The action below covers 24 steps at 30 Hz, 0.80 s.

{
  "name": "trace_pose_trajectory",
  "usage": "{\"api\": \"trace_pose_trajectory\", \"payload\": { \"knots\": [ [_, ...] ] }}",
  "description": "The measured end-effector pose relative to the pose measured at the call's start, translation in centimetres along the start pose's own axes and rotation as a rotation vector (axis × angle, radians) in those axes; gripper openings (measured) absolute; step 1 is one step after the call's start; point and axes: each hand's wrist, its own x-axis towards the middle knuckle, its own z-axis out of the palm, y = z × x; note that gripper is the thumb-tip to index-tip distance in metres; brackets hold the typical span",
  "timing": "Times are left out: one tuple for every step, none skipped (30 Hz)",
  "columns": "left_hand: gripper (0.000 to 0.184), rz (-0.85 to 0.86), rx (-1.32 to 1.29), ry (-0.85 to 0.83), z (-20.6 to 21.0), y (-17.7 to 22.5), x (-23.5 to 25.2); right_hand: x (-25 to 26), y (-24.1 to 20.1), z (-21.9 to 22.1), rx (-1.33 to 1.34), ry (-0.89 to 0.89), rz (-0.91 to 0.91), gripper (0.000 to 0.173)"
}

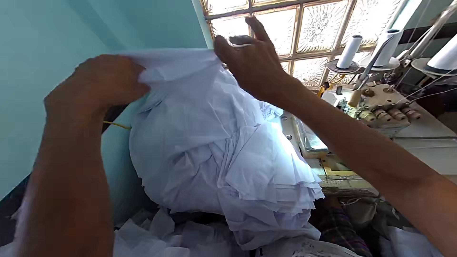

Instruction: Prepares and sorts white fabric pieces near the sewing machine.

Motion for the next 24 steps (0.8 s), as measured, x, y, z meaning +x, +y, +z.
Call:
{"api": "trace_pose_trajectory", "payload": {
  "knots": [
    [0.025, -0.082, -0.004, 0.033, 0.7, -0.3, -0.2, 0.8, -0.9, 1.1, 0.005, 0.05, -0.017, 0.028],
    [0.026, -0.144, -0.027, 0.039, 1.8, -0.5, -0.4, 1.2, -1.7, 2.4, 0.014, 0.083, -0.033, 0.029],
    [0.03, -0.198, -0.07, 0.009, 3.2, -0.4, -0.8, 1.1, -2.6, 3.8, 0.028, 0.077, -0.047, 0.03],
    [0.037, -0.251, -0.124, -0.053, 4.8, -0.1, -1.3, 0.5, -3.5, 5.2, 0.052, 0.016, -0.056, 0.031],
    [0.041, -0.285, -0.191, -0.12, 6.6, 0.4, -2.0, -0.4, -4.2, 6.7, 0.079, -0.057, -0.068, 0.03],
    [0.042, -0.304, -0.26, -0.165, 8.6, 1.3, -3.0, -1.8, -4.7, 8.3, 0.11, -0.123, -0.088, 0.029],
    [0.04, -0.32, -0.318, -0.188, 10.3, 2.7, -4.3, -3.4, -5.0, 10.1, 0.145, -0.171, -0.11, 0.027],
    [0.035, -0.35, -0.355, -0.185, 11.2, 4.8, -5.7, -5.1, -5.1, 11.8, 0.169, -0.197, -0.13, 0.025],
    [0.032, -0.413, -0.383, -0.207, 10.7, 7.5, -7.0, -6.7, -5.2, 13.2, 0.18, -0.23, -0.147, 0.023],
    [0.033, -0.505, -0.412, -0.341, 8.6, 10.3, -7.7, -7.9, -5.2, 14.0, 0.179, -0.278, -0.156, 0.022],
    [0.034, -0.593, -0.424, -0.385, 7.5, 12.2, -8.1, -8.8, -5.2, 14.4, 0.181, -0.311, -0.158, 0.022],
    [0.034, -0.651, -0.428, -0.37, 7.2, 13.3, -8.4, -9.4, -5.1, 14.5, 0.196, -0.334, -0.153, 0.022],
    [0.033, -0.678, -0.426, -0.334, 7.5, 13.8, -8.7, -10.0, -5.0, 14.3, 0.224, -0.334, -0.147, 0.023],
    [0.032, -0.689, -0.427, -0.304, 7.9, 14.0, -9.0, -10.8, -5.0, 13.8, 0.253, -0.312, -0.141, 0.025],
    [0.031, -0.691, -0.419, -0.279, 8.2, 14.1, -9.2, -11.8, -5.3, 12.9, 0.279, -0.288, -0.135, 0.024],
    [0.029, -0.694, -0.404, -0.262, 8.7, 14.1, -9.3, -13.2, -5.9, 11.7, 0.305, -0.263, -0.119, 0.022],
    [0.028, -0.698, -0.393, -0.248, 9.4, 14.0, -9.4, -14.8, -6.7, 10.2, 0.344, -0.249, -0.087, 0.018],
    [0.028, -0.696, -0.376, -0.232, 10.6, 13.5, -9.5, -16.3, -7.7, 9.0, 0.396, -0.253, -0.033, 0.014],
    [0.028, -0.694, -0.358, -0.215, 12.4, 12.8, -9.6, -17.8, -8.5, 8.1, 0.446, -0.279, 0.035, 0.01],
    [0.03, -0.705, -0.36, -0.2, 13.4, 12.5, -10.0, -19.1, -9.3, 7.6, 0.47, -0.305, 0.095, 0.011],
    [0.032, -0.724, -0.365, -0.191, 14.0, 12.6, -10.7, -20.2, -10.0, 7.3, 0.471, -0.331, 0.147, 0.017],
    [0.033, -0.742, -0.367, -0.196, 14.1, 13.0, -11.4, -21.0, -10.6, 7.2, 0.452, -0.348, 0.187, 0.026],
    [0.033, -0.761, -0.374, -0.21, 13.7, 13.8, -12.3, -21.4, -11.0, 7.3, 0.432, -0.363, 0.218, 0.033],
    [0.03, -0.777, -0.378, -0.222, 13.1, 14.8, -13.1, -21.6, -11.4, 7.4, 0.418, -0.374, 0.24, 0.037]
  ]
}}
